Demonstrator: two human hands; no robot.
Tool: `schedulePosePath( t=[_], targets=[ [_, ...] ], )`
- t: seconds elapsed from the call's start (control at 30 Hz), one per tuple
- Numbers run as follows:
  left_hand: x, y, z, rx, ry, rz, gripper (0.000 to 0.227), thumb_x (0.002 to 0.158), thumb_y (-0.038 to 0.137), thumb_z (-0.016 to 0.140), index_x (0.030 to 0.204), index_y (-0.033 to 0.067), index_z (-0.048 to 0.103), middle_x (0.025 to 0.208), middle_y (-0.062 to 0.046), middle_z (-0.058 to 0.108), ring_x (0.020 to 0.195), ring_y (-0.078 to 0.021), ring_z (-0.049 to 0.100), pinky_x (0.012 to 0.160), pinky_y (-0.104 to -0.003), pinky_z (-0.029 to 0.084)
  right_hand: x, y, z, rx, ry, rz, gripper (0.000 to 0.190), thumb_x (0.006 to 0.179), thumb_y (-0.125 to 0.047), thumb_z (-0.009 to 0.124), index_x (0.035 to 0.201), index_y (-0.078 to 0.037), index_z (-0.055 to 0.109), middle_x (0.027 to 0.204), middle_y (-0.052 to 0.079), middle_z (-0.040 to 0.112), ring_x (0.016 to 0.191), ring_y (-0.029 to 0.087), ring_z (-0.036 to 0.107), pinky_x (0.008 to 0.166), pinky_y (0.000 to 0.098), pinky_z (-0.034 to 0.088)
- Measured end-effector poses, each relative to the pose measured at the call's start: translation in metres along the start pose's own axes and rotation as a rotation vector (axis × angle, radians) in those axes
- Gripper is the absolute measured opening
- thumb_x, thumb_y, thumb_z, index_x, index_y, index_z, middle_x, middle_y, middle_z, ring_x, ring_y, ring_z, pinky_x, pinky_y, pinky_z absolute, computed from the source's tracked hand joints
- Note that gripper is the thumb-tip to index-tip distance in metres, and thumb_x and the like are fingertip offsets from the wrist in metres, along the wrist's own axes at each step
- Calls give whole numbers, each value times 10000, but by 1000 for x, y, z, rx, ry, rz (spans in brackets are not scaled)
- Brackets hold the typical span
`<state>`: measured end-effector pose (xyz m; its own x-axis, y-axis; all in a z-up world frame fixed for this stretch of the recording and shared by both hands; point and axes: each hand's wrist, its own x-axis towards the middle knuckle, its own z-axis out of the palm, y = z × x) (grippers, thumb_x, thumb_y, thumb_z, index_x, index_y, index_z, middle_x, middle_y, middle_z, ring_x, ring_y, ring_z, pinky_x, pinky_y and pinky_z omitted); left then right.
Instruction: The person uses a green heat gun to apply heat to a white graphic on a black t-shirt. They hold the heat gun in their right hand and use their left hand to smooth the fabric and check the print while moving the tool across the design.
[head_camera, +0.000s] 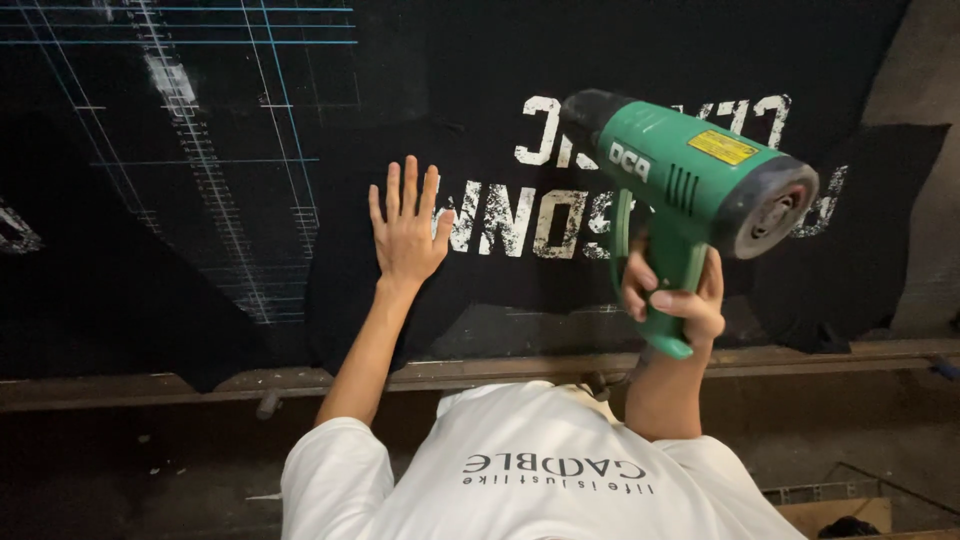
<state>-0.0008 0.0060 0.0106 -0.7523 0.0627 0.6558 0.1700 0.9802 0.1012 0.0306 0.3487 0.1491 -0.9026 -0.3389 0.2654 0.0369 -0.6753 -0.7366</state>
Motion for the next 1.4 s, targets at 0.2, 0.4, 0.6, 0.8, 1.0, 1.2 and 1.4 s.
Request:
schedulePosePath(
  t=[0.2, 0.4, 0.6, 0.8, 1.0, 1.2, 1.4],
  targets=[
    [-2, -2, 3, -11, -11, -4, 605, 1044, 444, 517, 1579, 171, 448, 1652, -128, 349, 1532, -327, 296, 1200, -583, 191, -6, -8, 12, -71, -39, -24, 701, 739, 62, 706, 1394, 96, 458, 725, 131, 456, 455, 287, 621, 426, 354, 571],
    [-8, -6, 9, -82, 48, -15, 615, 1051, 427, 476, 1574, 107, 432, 1638, -178, 353, 1522, -361, 307, 1206, -577, 209, -13, -11, 43, 95, 33, 17, 681, 698, 38, 690, 1341, 131, 486, 721, 130, 424, 453, 247, 555, 391, 333, 504],
    [-20, -12, 25, -136, 139, -12, 623, 1074, 418, 444, 1586, 67, 388, 1642, -201, 330, 1523, -385, 291, 1215, -551, 227, -26, -15, 27, 102, -8, 114, 729, 677, 96, 710, 1351, 192, 450, 699, 157, 435, 452, 295, 553, 375, 380, 503],
    [-12, -6, 19, -27, 64, 34, 605, 1051, 447, 496, 1555, 113, 473, 1633, -164, 371, 1518, -343, 327, 1214, -547, 209, -33, -19, 26, -94, 124, 33, 809, 719, 109, 710, 1491, -19, 506, 862, 247, 543, 574, 218, 505, 401, 344, 496],
    [-1, 0, 7, 37, 2, 25, 644, 1036, 471, 528, 1583, 144, 436, 1649, -135, 353, 1526, -305, 327, 1217, -553, 189, -17, -17, -5, -77, 47, 5, 680, 664, 95, 737, 1293, 141, 483, 722, 217, 483, 454, 329, 576, 355, 413, 496],
    [-2, -1, 9, 46, 4, 31, 645, 1034, 473, 524, 1586, 152, 431, 1652, -128, 349, 1524, -304, 331, 1213, -551, 200, -15, -20, -3, -96, 86, -80, 746, 698, 85, 716, 1399, 29, 467, 736, 178, 450, 464, 318, 584, 397, 394, 536],
    [-1, 0, 7, 75, 2, 30, 640, 1039, 473, 516, 1588, 156, 428, 1649, -128, 354, 1523, -307, 330, 1205, -561, 215, -25, -28, 7, -34, 151, -93, 742, 685, 79, 671, 1405, 40, 494, 720, 148, 434, 434, 300, 565, 400, 379, 518]
  ],
)
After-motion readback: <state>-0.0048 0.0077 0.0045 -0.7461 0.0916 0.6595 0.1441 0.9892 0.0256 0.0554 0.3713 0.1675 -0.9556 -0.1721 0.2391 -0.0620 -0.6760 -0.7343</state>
